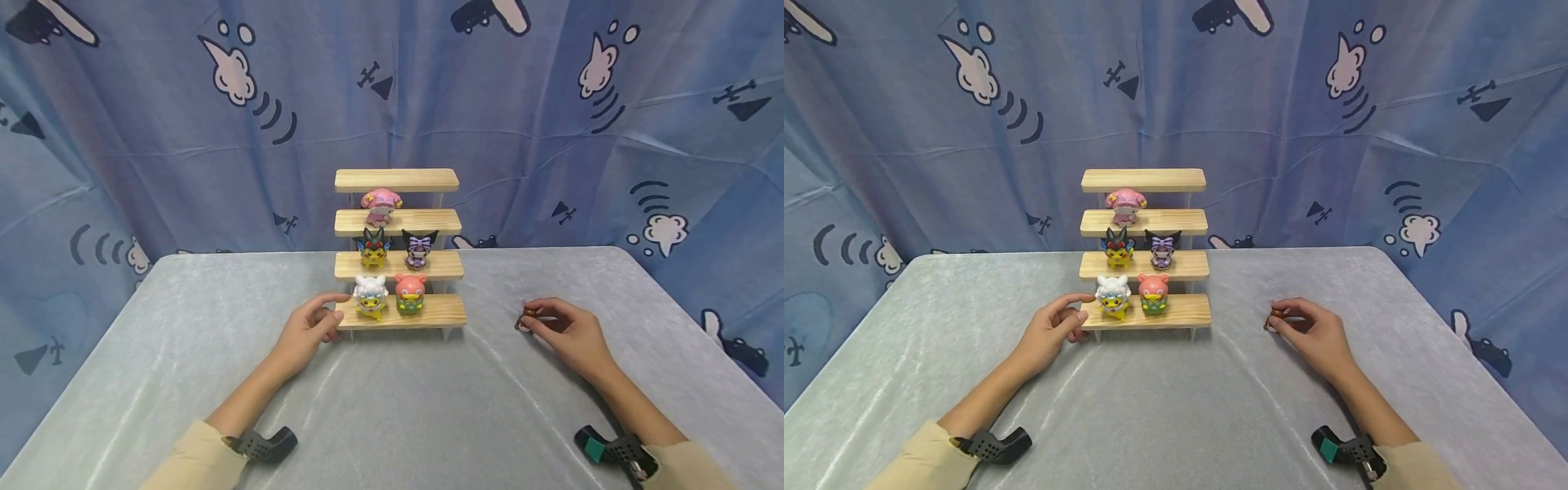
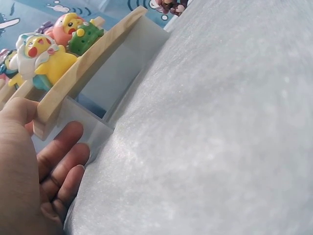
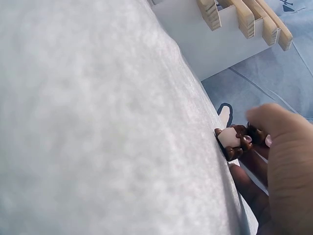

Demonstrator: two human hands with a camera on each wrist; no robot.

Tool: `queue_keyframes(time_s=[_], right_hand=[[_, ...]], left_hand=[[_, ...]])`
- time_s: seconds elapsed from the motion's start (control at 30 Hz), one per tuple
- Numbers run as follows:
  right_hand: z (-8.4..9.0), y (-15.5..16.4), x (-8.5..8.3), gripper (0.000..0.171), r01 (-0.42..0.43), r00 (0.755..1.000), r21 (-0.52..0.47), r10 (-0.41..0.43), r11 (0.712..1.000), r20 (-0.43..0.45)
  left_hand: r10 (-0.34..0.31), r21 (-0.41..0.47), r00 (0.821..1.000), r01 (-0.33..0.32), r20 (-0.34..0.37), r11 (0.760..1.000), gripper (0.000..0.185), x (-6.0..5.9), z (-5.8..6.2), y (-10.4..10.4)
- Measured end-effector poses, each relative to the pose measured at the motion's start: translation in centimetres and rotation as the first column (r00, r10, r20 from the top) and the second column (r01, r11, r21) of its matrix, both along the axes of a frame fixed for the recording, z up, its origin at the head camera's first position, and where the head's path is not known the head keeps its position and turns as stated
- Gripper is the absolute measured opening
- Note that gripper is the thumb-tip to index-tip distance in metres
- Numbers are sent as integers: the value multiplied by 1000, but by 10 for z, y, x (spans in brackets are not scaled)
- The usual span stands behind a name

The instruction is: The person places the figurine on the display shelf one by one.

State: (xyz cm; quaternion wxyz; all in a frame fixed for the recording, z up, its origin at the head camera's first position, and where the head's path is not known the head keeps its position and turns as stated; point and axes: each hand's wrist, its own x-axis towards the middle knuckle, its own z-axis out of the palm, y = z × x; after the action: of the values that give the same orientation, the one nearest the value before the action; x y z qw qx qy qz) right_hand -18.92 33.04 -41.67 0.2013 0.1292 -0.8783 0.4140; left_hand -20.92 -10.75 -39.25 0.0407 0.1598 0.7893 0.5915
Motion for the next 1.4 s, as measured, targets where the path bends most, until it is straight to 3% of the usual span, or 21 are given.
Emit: queue_keyframes(time_s=[0.37,0.93,1.4], right_hand=[[0,-2,1,39,39,998,52,-42,998,44],[-1,0,-2,37,-17,999,28,16,999,34],[0,-1,-1,38,-9,999,32,7,999,49]], left_hand=[[-1,9,1000,1,-1,1000,31,0,-1,-1],[-3,11,1000,3,-5,1000,31,-1,-1,-1],[3,4,1000,-3,-18,1000,29,1,1,0]])
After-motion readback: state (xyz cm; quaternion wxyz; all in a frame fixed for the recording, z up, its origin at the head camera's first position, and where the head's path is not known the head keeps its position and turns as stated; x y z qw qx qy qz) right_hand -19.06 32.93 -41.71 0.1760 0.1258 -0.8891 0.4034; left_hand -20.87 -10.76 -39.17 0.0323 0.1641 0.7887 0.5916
